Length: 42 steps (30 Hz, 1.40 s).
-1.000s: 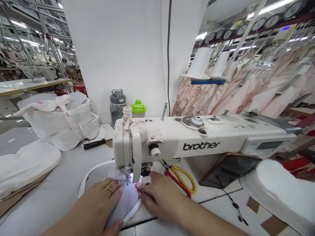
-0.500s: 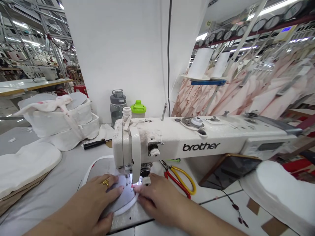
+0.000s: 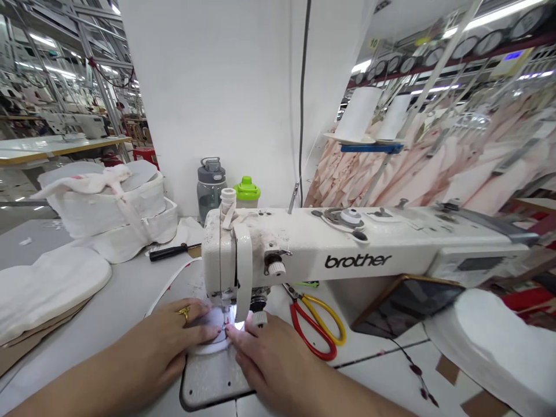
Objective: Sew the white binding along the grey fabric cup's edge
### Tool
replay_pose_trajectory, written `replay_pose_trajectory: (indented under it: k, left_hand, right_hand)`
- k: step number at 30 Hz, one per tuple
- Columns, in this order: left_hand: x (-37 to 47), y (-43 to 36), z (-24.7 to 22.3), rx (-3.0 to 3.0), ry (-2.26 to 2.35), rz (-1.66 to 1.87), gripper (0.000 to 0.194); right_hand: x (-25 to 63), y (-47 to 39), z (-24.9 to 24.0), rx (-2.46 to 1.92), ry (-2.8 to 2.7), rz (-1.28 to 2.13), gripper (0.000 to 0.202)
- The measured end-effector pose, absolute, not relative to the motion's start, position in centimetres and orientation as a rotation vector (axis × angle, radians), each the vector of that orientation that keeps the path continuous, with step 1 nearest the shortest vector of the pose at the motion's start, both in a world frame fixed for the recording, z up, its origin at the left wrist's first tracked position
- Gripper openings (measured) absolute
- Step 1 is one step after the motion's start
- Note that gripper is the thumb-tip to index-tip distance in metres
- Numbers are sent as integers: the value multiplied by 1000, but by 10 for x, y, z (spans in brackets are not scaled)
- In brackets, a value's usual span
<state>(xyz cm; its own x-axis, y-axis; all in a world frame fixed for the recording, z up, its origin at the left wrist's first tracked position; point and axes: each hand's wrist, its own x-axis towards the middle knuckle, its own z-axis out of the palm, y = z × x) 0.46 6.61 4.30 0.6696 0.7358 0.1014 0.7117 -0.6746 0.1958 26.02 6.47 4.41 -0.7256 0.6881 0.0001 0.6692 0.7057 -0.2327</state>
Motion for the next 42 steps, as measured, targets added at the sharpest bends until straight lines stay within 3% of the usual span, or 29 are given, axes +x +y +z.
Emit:
replay_pose_trajectory:
  k: [11, 20, 28, 42]
  left_hand:
    - [-7, 83, 31, 2729, 1223, 238, 64]
    - [-5, 83, 31, 2767, 1303, 245, 68]
    - [11, 64, 43, 2679, 1372, 192, 36]
    - [31, 49, 26, 2659, 1534, 257, 37]
  right_hand:
    - [255, 65, 41, -1193, -2850, 268, 44]
    - [259, 68, 42, -1127, -2737, 308, 32]
    - [260, 69, 44, -1046, -2782, 291, 32]
    - [256, 67, 48, -1227, -2784, 350, 35]
